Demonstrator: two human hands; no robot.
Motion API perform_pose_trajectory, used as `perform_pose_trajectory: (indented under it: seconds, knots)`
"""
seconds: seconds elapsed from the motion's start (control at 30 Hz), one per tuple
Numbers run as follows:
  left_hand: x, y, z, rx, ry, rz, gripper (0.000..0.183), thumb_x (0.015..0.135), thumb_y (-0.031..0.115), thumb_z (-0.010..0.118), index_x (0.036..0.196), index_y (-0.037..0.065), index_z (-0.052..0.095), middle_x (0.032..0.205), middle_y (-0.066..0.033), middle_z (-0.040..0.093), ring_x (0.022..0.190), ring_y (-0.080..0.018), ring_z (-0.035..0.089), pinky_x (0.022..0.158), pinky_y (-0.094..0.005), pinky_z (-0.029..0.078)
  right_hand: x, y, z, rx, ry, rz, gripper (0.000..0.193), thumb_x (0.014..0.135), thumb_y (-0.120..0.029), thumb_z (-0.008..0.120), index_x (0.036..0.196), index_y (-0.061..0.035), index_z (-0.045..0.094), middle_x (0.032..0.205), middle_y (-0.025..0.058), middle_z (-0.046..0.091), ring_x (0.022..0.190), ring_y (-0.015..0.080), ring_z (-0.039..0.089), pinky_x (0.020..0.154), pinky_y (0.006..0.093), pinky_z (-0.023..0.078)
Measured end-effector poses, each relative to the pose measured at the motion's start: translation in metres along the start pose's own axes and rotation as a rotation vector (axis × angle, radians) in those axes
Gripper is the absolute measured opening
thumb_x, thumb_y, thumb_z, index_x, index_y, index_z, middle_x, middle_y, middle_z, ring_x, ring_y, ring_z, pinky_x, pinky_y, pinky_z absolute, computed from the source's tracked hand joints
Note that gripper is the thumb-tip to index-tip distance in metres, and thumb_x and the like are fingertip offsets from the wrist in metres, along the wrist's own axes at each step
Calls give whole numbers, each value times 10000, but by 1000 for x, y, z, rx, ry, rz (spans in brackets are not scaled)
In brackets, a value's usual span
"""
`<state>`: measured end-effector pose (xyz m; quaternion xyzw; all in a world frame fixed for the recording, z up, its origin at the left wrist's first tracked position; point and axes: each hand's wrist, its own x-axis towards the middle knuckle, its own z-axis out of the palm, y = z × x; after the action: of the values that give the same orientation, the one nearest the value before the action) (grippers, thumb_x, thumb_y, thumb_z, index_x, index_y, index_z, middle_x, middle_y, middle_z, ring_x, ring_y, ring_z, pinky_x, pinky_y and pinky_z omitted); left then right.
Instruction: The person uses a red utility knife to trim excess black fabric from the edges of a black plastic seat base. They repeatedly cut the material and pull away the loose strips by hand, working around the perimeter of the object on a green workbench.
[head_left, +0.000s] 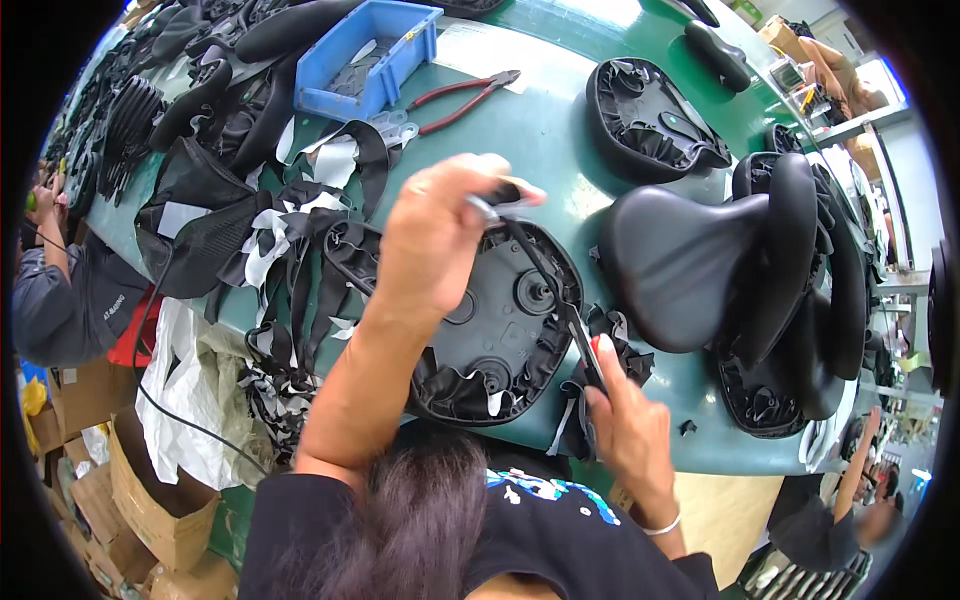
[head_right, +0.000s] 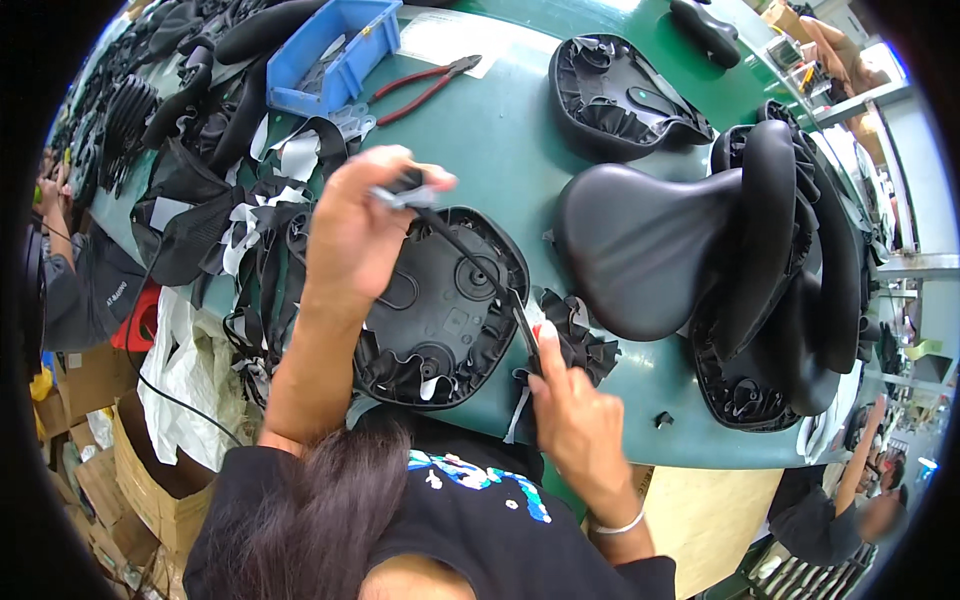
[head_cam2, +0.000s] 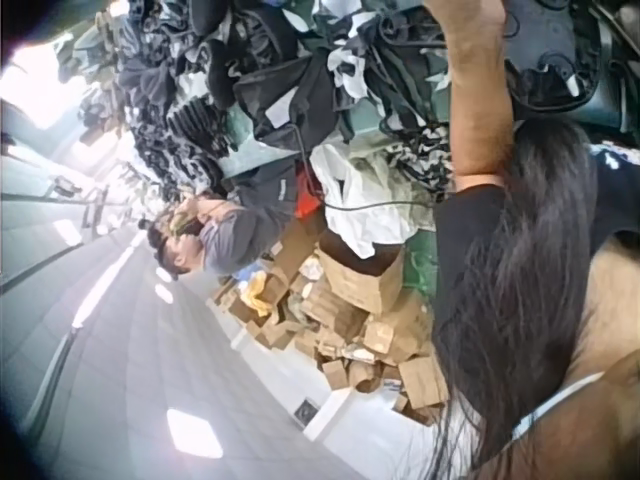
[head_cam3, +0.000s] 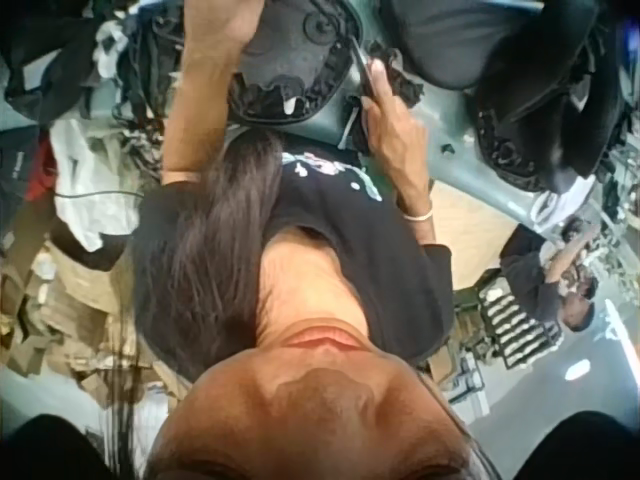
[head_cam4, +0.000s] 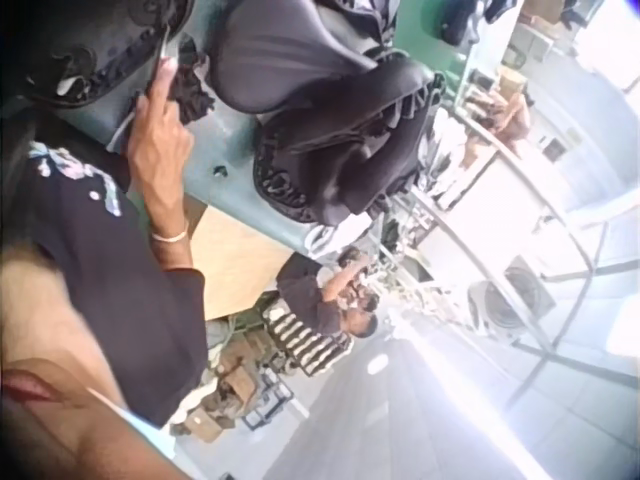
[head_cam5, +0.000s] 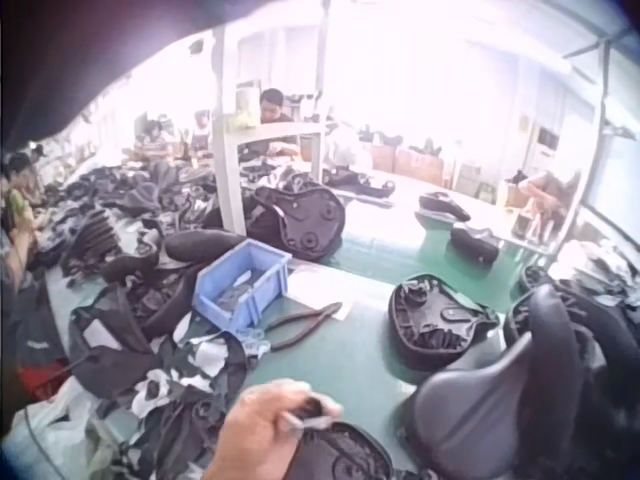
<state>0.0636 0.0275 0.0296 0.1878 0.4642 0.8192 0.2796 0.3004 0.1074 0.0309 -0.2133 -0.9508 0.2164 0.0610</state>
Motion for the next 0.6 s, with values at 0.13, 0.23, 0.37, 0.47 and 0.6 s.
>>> perform_pose_trajectory:
  seconds: [0.13, 0.23, 0.37, 0.47, 0.6]
  knots:
    - [-8, 7, -5, -23, -232, -113, 121, 862, 114, 589, 807, 14, 549, 693, -26, 480, 596, -110, 458, 626, -280, 386, 21, -19, -7, -66, -14, 111, 487, 864, -110, 613, 1340, -124, 511, 970, 179, 673, 756, 366, 649, 617, 395, 499]
    - [8, 7, -2, 1162, -282, 682, 154, 757, 125, 683, 770, 39, 555, 677, -65, 545, 561, -187, 474, 548, -327, 396, 54, 1, -13, -165, 96, -49, 461, 882, -189, 583, 1336, -172, 508, 721, 97, 603, 520, 310, 574, 468, 421, 417]
    - [27, -8, -21, 1269, 9, 657, 243, 727, 152, 744, 618, 20, 571, 704, -71, 598, 579, -181, 504, 558, -325, 401, 53, -12, -12, -302, 33, -27, 474, 872, -194, 585, 1338, -147, 510, 647, 110, 583, 481, 306, 561, 453, 426, 407]
    - [34, 1, -25, 929, 216, 261, 235, 871, 211, 677, 744, 14, 657, 734, -51, 630, 655, -93, 501, 689, -294, 432, 23, -19, -21, -266, -53, -35, 498, 849, -218, 610, 1335, -158, 523, 577, 113, 555, 449, 299, 544, 426, 416, 395]
    - [10, 9, -39, 255, 7, -56, 426, 1019, 334, 398, 1265, 46, 593, 1132, -110, 661, 1219, -167, 455, 1148, -357, 148, 69, 6, -41, -435, -39, -192, 489, 837, -234, 629, 1317, -262, 539, 615, 88, 557, 475, 286, 558, 467, 411, 421]
